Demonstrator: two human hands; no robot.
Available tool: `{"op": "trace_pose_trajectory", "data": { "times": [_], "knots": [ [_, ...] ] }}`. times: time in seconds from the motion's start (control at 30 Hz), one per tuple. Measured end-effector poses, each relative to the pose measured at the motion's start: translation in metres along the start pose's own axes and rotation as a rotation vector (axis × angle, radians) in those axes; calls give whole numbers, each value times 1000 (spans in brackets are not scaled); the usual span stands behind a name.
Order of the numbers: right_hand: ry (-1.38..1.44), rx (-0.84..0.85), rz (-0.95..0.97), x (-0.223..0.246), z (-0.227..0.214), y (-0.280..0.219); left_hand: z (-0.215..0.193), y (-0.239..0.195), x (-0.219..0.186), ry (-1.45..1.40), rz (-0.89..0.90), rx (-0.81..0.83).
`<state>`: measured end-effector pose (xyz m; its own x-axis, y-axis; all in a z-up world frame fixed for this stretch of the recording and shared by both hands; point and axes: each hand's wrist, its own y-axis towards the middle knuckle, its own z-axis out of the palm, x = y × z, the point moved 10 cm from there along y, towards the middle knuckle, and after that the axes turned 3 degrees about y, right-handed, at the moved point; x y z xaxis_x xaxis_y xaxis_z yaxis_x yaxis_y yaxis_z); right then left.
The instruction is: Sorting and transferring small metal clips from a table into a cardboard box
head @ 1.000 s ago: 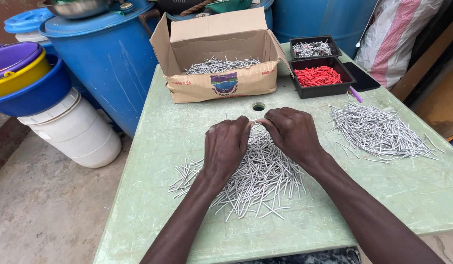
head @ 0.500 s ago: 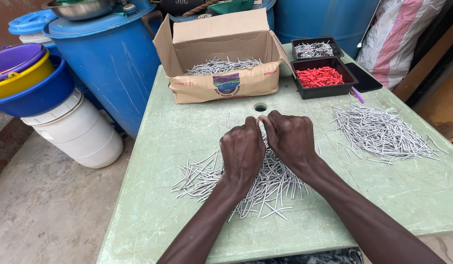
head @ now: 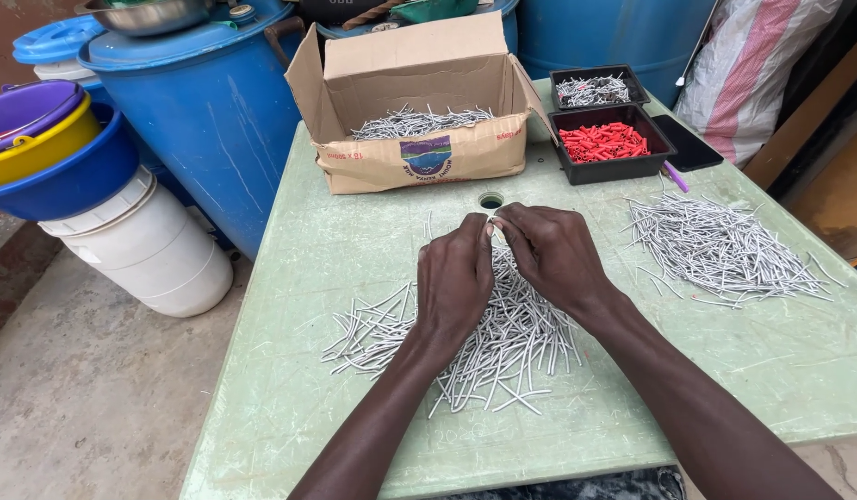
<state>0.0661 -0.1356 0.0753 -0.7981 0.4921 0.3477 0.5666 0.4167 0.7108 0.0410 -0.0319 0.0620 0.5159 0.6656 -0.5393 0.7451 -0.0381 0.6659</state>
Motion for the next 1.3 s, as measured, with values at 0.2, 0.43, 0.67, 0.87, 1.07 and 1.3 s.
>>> {"op": "trace_pose_trajectory", "data": {
  "times": [0.2,0.43,0.67,0.87,1.07,1.3],
  "knots": [
    [-31,-53,-117,16,-20,4,32,-1,39,-768,-304,148],
    [14,-22,-132,19,-17,2,15,3,45,-724,-260,118],
    [-30,150,-74,33,9,2,33,-1,73,-893,-358,150],
    [67,159,-26,29,8,3,26,-1,69,-913,-337,105],
    [117,119,-14,25,7,3,24,2,69,-872,-297,60],
    [90,116,29,30,7,6,15,0,66,-797,-307,-26]
  ]
}}
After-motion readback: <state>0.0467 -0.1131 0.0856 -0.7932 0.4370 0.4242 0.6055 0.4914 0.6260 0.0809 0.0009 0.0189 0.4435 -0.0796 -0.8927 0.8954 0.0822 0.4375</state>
